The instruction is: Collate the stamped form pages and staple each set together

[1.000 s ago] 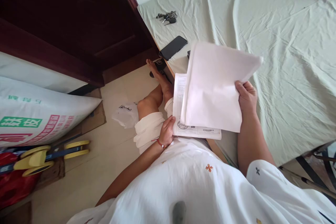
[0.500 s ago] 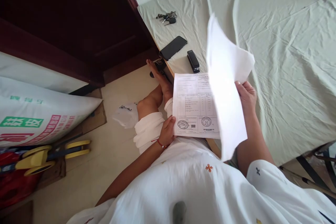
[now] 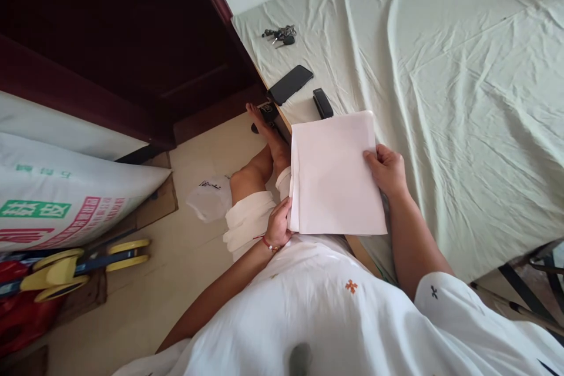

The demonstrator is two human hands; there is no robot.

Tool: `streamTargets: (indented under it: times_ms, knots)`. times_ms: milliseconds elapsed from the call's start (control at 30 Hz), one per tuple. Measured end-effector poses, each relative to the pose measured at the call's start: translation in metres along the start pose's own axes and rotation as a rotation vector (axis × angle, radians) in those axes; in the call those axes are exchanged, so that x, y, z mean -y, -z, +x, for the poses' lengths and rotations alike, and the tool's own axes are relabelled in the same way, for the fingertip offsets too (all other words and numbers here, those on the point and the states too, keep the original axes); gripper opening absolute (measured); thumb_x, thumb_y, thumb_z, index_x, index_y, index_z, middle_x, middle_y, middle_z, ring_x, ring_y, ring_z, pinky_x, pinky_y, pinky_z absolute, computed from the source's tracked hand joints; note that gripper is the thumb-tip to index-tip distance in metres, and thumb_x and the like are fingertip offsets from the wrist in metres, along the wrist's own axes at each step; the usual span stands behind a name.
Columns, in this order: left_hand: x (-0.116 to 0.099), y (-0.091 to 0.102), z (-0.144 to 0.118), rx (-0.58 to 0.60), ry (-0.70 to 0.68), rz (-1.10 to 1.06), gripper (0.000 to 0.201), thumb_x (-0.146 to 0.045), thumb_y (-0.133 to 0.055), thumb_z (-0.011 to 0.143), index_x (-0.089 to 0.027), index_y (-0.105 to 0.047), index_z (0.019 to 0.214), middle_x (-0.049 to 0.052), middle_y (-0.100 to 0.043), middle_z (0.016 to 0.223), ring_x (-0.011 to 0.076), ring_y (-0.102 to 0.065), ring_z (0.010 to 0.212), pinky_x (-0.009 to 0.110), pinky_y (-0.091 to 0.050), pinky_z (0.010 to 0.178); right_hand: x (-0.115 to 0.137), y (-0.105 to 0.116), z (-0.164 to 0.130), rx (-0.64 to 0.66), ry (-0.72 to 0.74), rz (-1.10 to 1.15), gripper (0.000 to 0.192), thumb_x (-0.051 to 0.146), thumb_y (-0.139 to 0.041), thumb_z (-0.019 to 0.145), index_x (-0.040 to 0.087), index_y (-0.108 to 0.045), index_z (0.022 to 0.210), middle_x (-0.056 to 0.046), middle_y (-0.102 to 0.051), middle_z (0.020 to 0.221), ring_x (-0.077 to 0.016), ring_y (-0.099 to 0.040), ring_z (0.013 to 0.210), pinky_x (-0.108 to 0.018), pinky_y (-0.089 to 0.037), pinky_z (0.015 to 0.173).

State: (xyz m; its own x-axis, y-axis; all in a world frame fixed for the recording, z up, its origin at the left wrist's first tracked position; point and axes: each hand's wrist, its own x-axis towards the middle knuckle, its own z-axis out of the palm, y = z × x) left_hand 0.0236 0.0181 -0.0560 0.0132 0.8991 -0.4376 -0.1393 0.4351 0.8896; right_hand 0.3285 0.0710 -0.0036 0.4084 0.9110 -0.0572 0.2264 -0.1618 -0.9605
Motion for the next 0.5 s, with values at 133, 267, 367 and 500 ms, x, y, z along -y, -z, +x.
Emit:
streamTargets:
  times_ms: [133,267,367,500]
  knots:
    - [0.0060,-0.0081,0.0006,0.044,0.066,-0.197,0.045,-0.060,-0.071,0.081,-0.017,-0.073,0.094,0.005,-0.076,0.094,0.0217,-0.070,0.097,0.034,-0.054,0.092,0.0001,-0.0030,-0.0004,-0.006,0.009,0.013,0.023,0.036,-0.073,0.080,0.024,-0.057,0.068,0.003,-0.052,0.055,-0.0146,-0.047,0.052,-0.027,-0.032,0.043]
    - [0.0017,-0.0088,-0.0003,0.047,0.078,-0.194,0.055,-0.066,-0.067,0.083,-0.015,-0.074,0.101,0.009,-0.078,0.101,0.0255,-0.069,0.107,0.038,-0.052,0.100,-0.0012,-0.0067,-0.0005,-0.018,0.012,0.021,0.026,0.037,-0.074,0.078,0.025,-0.054,0.066,0.004,-0.051,0.053,-0.0155,-0.049,0.053,-0.026,-0.033,0.043]
    - [-0.0007,-0.0083,-0.0017,0.034,0.048,-0.135,0.056,-0.066,-0.068,0.081,-0.015,-0.074,0.102,0.009,-0.078,0.101,0.0269,-0.069,0.110,0.039,-0.051,0.102,-0.0021,-0.0080,-0.0009,-0.015,0.017,0.012,0.027,0.037,-0.074,0.078,0.025,-0.054,0.065,0.003,-0.050,0.053,-0.0159,-0.049,0.052,-0.026,-0.033,0.042]
    - [-0.0018,-0.0071,-0.0056,0.051,0.010,-0.032,0.049,-0.062,-0.070,0.081,-0.017,-0.074,0.101,0.007,-0.078,0.098,0.0266,-0.069,0.107,0.038,-0.053,0.099,-0.0041,-0.0080,-0.0008,-0.022,0.021,0.017,0.026,0.038,-0.074,0.079,0.026,-0.055,0.065,0.004,-0.049,0.053,-0.0153,-0.046,0.051,-0.026,-0.032,0.042]
